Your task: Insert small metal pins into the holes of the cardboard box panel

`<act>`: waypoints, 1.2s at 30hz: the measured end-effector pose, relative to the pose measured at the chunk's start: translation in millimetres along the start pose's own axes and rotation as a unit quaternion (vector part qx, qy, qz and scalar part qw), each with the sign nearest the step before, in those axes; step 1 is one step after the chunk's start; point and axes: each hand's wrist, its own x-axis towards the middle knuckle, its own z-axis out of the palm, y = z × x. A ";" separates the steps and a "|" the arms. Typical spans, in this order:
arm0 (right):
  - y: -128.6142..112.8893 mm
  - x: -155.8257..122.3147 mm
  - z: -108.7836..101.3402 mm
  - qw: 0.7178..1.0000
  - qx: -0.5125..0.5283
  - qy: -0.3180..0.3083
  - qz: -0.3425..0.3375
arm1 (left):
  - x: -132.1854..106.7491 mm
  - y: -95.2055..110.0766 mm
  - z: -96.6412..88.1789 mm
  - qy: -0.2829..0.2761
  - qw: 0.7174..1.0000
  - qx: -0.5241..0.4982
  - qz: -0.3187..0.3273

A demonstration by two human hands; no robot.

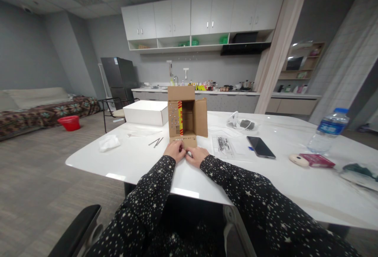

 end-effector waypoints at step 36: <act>-0.4 0.6 0.1 1.000 0.022 0.000 0.004 | -6.1 1.1 -4.5 -0.049 0.998 0.042 -0.027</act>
